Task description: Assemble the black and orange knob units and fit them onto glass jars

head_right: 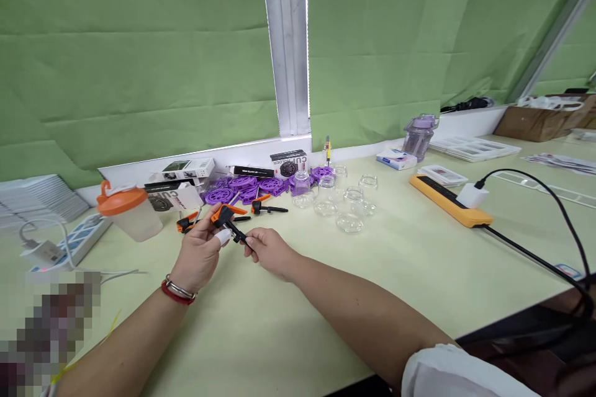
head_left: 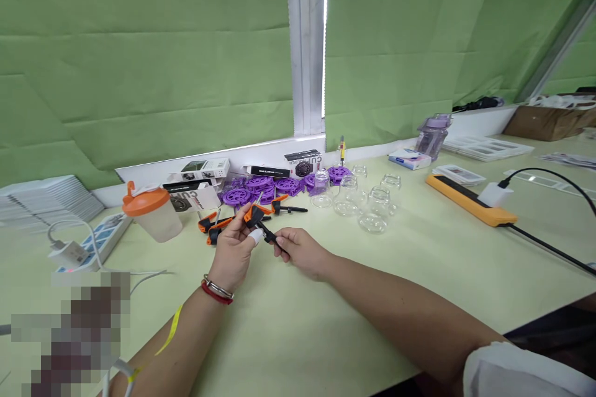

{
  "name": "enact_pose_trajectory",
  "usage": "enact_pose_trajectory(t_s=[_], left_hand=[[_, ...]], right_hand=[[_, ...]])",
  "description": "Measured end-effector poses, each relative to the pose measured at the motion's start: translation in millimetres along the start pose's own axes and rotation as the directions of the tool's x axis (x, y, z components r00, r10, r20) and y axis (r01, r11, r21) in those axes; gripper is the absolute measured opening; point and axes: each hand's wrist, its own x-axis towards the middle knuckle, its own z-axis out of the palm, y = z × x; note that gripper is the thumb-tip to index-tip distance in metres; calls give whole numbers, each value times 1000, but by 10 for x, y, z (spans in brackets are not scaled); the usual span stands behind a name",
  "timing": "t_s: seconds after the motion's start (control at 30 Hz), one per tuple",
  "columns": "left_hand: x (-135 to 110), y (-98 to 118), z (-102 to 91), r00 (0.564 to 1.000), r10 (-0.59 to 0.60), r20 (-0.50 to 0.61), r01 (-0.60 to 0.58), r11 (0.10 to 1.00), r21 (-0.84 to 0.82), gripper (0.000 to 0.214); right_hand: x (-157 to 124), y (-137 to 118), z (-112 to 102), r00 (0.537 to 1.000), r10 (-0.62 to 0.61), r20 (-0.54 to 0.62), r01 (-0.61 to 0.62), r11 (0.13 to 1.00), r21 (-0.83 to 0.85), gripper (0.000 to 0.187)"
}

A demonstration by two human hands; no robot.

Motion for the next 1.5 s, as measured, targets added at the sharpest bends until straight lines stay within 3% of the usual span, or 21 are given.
enact_pose_trajectory(t_s=[0.3, 0.4, 0.57, 0.9, 1.13, 1.33, 1.5], left_hand=[[-15, -12, 7, 998, -22, -50, 23, 1000, 18, 67], [-21, -20, 12, 996, -23, -81, 25, 999, 27, 65], [-75, 37, 72, 993, 17, -115, -6, 996, 93, 65], [-215, 186, 181, 989, 142, -29, -136, 980, 145, 67], [-183, 204, 191, 992, 113, -63, -106, 989, 106, 63], [-180, 203, 187, 991, 111, -78, -95, 977, 192, 65], [-197, 221, 176, 990, 130, -51, -109, 948, 300, 63]], right_hand=[[-29, -37, 49, 989, 145, 18, -146, 965, 217, 25], [-39, -45, 65, 993, 121, 12, -121, 967, 224, 23], [-16, 19, 56, 999, -19, -40, 24, 992, 124, 21], [-21, 6, 4, 993, -109, -43, 114, 982, 153, 24], [-44, -39, 25, 998, -54, -15, 56, 982, 181, 26], [-65, -64, 54, 1000, -6, -5, 7, 981, 194, 26], [-49, -51, 38, 999, -34, -4, 34, 980, 195, 27]])
